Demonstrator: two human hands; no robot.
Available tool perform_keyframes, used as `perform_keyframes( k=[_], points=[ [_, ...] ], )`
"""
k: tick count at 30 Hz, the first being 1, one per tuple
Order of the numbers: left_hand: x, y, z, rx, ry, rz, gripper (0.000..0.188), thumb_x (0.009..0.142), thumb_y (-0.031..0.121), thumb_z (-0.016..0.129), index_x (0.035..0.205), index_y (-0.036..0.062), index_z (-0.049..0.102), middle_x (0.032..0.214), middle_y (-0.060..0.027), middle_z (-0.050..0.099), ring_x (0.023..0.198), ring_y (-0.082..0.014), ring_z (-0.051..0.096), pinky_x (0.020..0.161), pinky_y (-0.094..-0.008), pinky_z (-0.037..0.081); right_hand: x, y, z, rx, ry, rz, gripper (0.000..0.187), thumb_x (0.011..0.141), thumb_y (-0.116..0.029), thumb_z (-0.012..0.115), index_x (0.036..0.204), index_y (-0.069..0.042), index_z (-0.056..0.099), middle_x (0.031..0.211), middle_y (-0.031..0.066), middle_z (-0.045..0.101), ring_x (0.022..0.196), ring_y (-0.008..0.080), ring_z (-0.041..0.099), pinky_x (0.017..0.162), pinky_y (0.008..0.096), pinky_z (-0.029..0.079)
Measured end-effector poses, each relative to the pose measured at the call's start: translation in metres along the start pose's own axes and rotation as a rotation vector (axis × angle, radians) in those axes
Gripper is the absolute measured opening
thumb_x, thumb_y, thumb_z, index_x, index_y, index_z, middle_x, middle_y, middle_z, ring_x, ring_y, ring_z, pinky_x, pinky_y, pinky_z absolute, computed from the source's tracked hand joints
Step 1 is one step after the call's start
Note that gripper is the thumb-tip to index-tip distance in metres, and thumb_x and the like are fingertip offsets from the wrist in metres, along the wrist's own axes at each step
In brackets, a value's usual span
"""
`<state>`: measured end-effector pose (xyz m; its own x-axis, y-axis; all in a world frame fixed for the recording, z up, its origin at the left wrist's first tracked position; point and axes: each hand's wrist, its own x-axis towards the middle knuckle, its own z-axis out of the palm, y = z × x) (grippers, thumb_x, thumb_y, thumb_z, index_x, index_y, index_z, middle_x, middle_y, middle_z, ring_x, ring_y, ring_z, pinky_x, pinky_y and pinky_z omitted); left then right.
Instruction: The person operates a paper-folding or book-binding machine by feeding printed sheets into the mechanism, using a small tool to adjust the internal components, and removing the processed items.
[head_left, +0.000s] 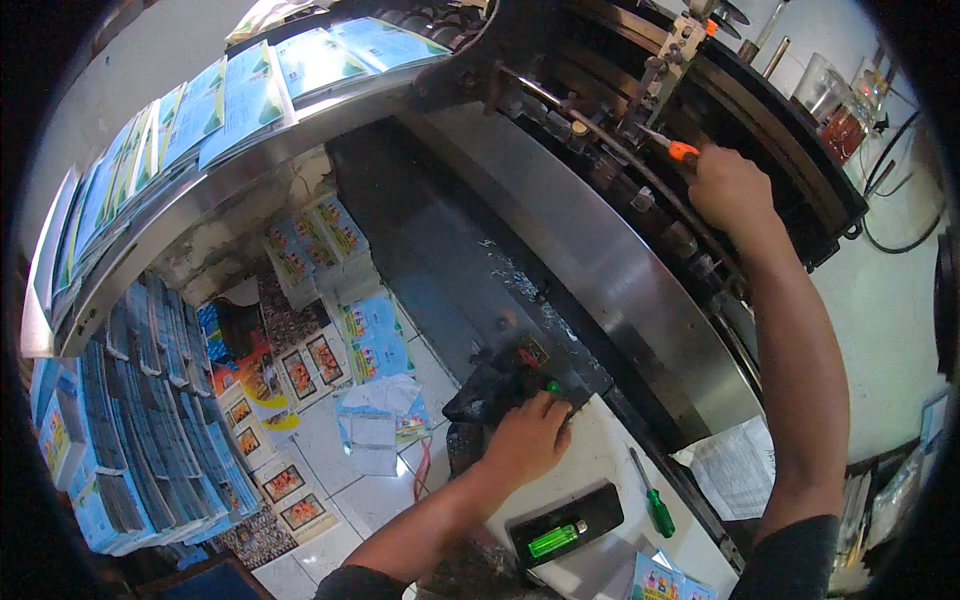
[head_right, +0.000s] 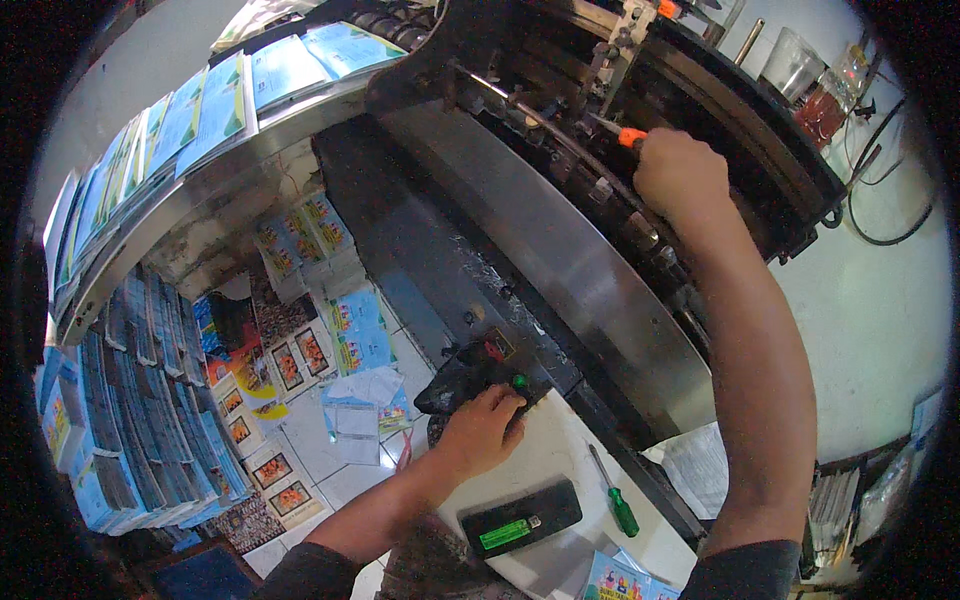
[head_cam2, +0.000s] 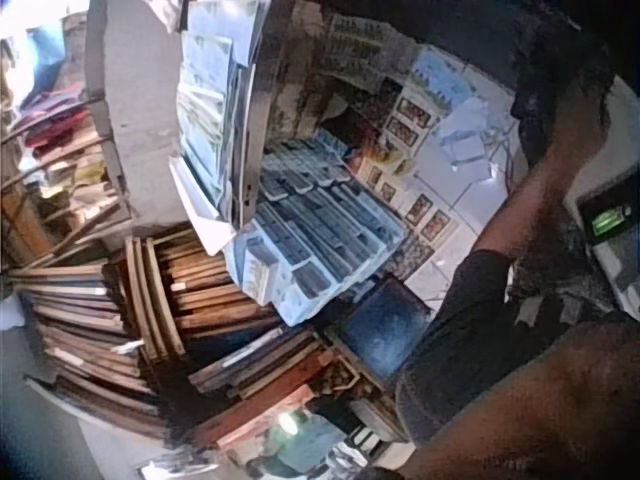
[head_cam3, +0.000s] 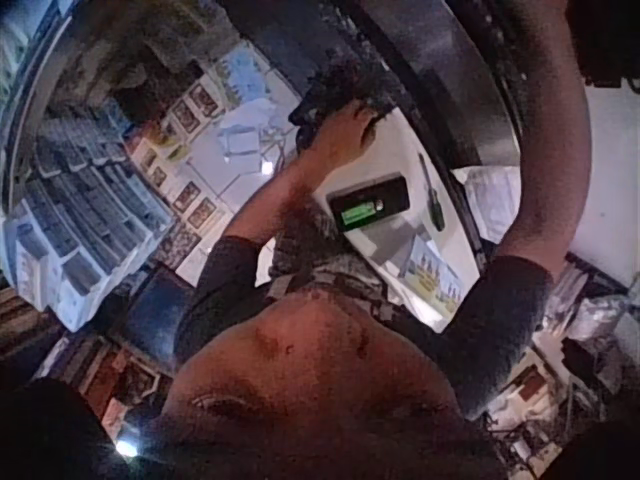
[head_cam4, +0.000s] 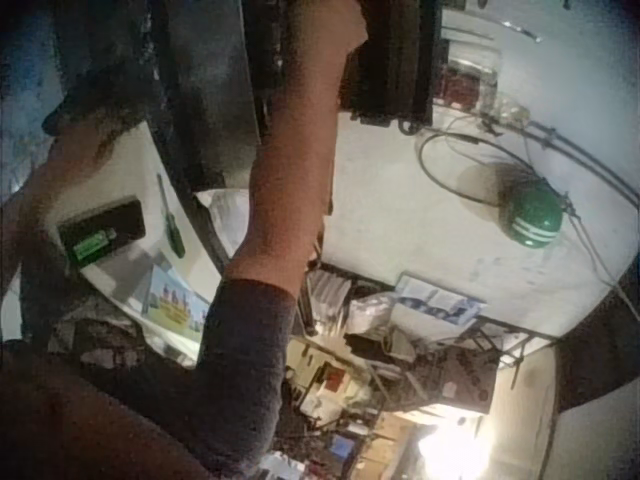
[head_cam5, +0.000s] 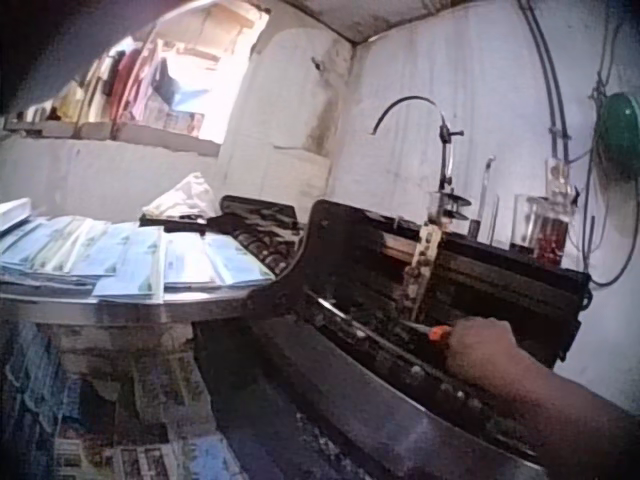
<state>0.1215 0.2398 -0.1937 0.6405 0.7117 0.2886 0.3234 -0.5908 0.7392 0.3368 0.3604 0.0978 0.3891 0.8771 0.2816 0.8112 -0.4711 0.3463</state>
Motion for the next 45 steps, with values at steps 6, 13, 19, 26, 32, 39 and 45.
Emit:
perform_keyframes(
  k=[6, 13, 19, 26, 32, 39, 45],
  points=[
    [0.0, -0.002, 0.003, 0.068, -0.023, 0.027, 0.024, 0.088, 0.024, 0.061, 0.106, 0.0079, 0.061, 0.099, -0.0134, 0.061, 0.087, -0.0345, 0.064, 0.072, -0.0474, 0.052, 0.007, -0.012, 0.001, 0.028, 0.017, 0.004, 0.026, 0.084, -0.018, 0.062, 0.104, -0.001, 0.066, 0.108, 0.0197, 0.068, 0.101, 0.0369, 0.067, 0.088, 0.0476, 0.052],
    [-0.002, 0.0, -0.001, 0.074, -0.026, 0.02, 0.021, 0.087, 0.023, 0.061, 0.102, 0.0088, 0.062, 0.098, -0.0123, 0.062, 0.084, -0.0345, 0.065, 0.072, -0.0467, 0.053, 0.013, 0.025, -0.011, 0.48, -0.245, -0.077, 0.045, 0.082, -0.025, 0.07, 0.12, -0.003, 0.061, 0.113, 0.0227, 0.065, 0.108, 0.0366, 0.063, 0.095, 0.0412, 0.048],
    [0.027, 0.008, -0.025, -0.086, 0.04, -0.016, 0.022, 0.089, 0.024, 0.063, 0.105, 0.008, 0.063, 0.095, -0.0135, 0.062, 0.084, -0.0334, 0.065, 0.072, -0.0433, 0.052, 0.016, 0.026, -0.006, 0.256, -0.198, -0.211, 0.044, 0.083, -0.024, 0.069, 0.121, -0.002, 0.061, 0.117, 0.0213, 0.064, 0.109, 0.0367, 0.061, 0.095, 0.0427, 0.047],
    [0.2, -0.01, -0.095, -0.217, 0.454, -0.009, 0.027, 0.095, 0.024, 0.057, 0.106, 0.0008, 0.065, 0.098, -0.0176, 0.064, 0.09, -0.0314, 0.064, 0.081, -0.0381, 0.05, 0.029, 0.024, -0.003, 0.145, -0.416, -0.436, 0.038, 0.084, -0.024, 0.071, 0.115, -0.004, 0.063, 0.11, 0.0209, 0.066, 0.105, 0.0378, 0.062, 0.089, 0.0442, 0.049],
    [0.299, 0.008, -0.116, -0.518, 0.152, -0.072, 0.026, 0.097, 0.021, 0.055, 0.111, 0.0009, 0.064, 0.092, -0.0114, 0.066, 0.093, -0.022, 0.064, 0.083, -0.0355, 0.048, 0.041, 0.026, 0.015, 0.235, -0.509, -0.504, 0.032, 0.083, -0.026, 0.072, 0.108, -0.007, 0.066, 0.1, 0.0183, 0.069, 0.098, 0.0367, 0.064, 0.083, 0.0445, 0.049],
    [0.299, -0.006, -0.109, -0.29, 0.358, -0.07, 0.025, 0.1, 0.021, 0.05, 0.109, 0.0004, 0.059, 0.093, -0.0178, 0.066, 0.093, -0.0304, 0.063, 0.084, -0.0382, 0.047, 0.041, 0.056, 0.026, 0.333, -0.443, -0.39, 0.037, 0.082, -0.031, 0.073, 0.109, -0.007, 0.066, 0.102, 0.0152, 0.07, 0.099, 0.0323, 0.064, 0.085, 0.041, 0.048],
    [0.277, -0.003, -0.104, -0.301, 0.373, 0.019, 0.025, 0.101, 0.022, 0.047, 0.11, 0.0009, 0.057, 0.095, -0.0178, 0.064, 0.092, -0.0282, 0.062, 0.085, -0.0369, 0.046, 0.053, 0.065, 0.042, 0.596, -0.405, -0.348, 0.035, 0.083, -0.032, 0.072, 0.105, -0.005, 0.066, 0.094, 0.0125, 0.069, 0.092, 0.0252, 0.064, 0.083, 0.0375, 0.047]
  ],
)
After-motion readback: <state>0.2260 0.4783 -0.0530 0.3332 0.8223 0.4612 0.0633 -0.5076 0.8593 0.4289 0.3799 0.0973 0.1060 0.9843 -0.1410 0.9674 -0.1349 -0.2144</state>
